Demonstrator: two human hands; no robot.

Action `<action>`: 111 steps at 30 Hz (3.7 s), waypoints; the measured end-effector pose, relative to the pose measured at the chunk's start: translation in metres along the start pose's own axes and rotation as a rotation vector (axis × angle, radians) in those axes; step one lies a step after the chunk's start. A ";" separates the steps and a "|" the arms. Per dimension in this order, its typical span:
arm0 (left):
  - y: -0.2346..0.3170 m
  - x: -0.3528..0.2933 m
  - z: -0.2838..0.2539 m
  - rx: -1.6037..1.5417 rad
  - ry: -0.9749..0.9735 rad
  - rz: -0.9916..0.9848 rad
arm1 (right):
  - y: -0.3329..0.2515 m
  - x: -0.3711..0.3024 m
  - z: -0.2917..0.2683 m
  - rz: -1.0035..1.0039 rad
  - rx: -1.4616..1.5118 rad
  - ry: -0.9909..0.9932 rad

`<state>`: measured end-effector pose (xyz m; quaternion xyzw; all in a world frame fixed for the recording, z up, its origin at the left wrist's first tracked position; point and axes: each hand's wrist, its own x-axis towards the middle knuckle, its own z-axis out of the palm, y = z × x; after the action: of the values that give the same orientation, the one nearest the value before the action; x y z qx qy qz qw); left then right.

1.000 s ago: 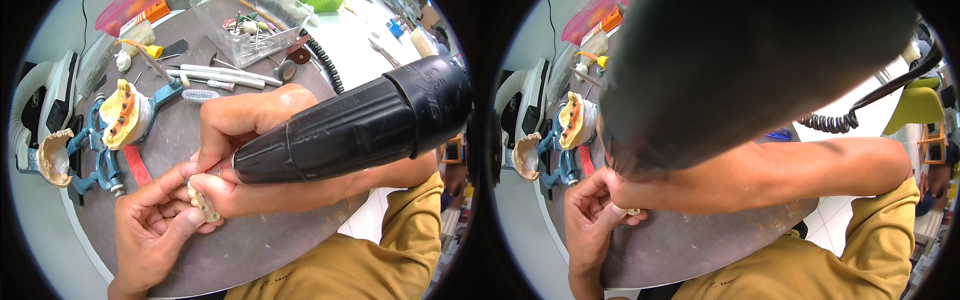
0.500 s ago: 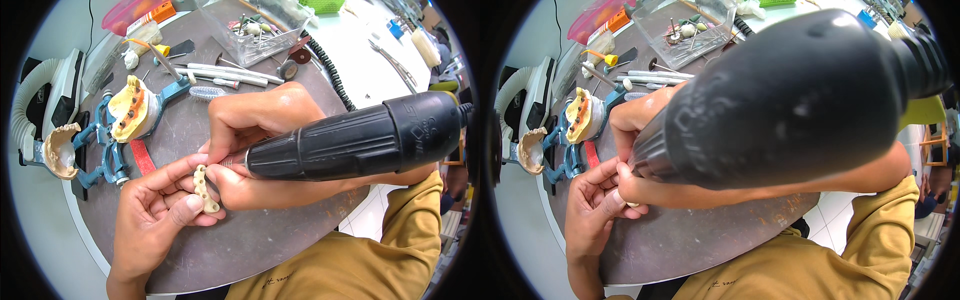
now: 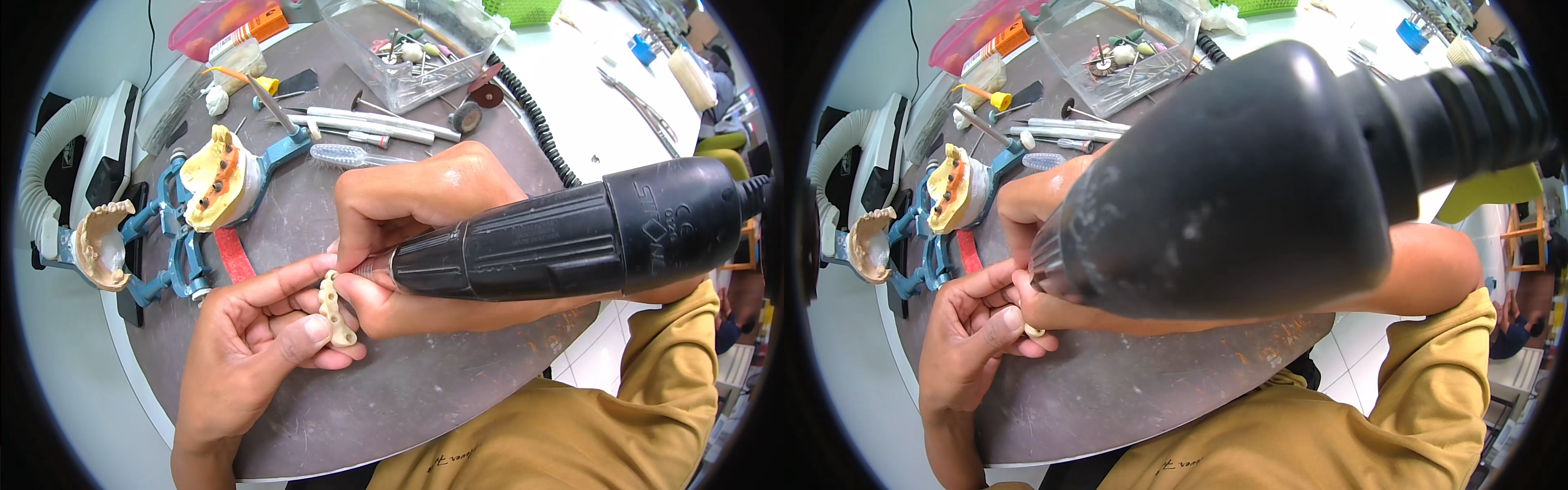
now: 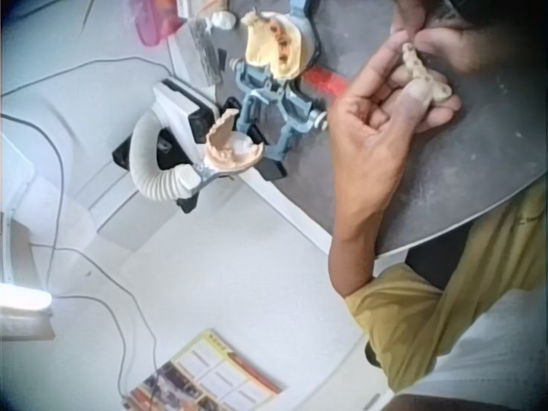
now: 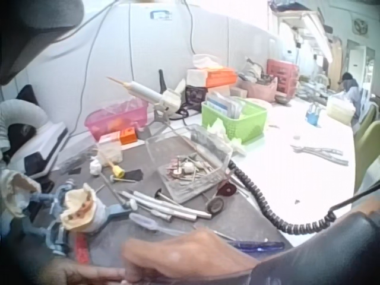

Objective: The person cleans a dental bridge with a brush and grinds its inner and outer surfaces using a rotary tool.

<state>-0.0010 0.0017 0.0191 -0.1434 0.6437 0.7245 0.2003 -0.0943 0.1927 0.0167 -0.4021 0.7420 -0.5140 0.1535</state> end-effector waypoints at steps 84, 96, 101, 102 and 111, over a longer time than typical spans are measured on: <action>0.003 0.002 -0.013 0.094 -0.201 -0.079 | 0.028 -0.001 -0.001 -0.097 0.112 0.025; 0.004 0.002 -0.015 0.052 -0.211 -0.099 | 0.024 -0.002 0.004 -0.063 0.135 0.040; 0.003 0.002 -0.009 0.059 -0.142 -0.086 | 0.030 -0.001 0.005 -0.156 0.067 0.053; 0.003 0.002 -0.009 0.062 -0.142 -0.085 | 0.029 -0.001 0.004 -0.158 0.055 0.046; 0.002 0.003 -0.011 -0.031 -0.144 -0.090 | 0.015 -0.007 0.003 -0.076 0.167 -0.003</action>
<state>-0.0047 -0.0091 0.0179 -0.1230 0.6091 0.7331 0.2763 -0.0953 0.1984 0.0008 -0.4168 0.6806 -0.5787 0.1680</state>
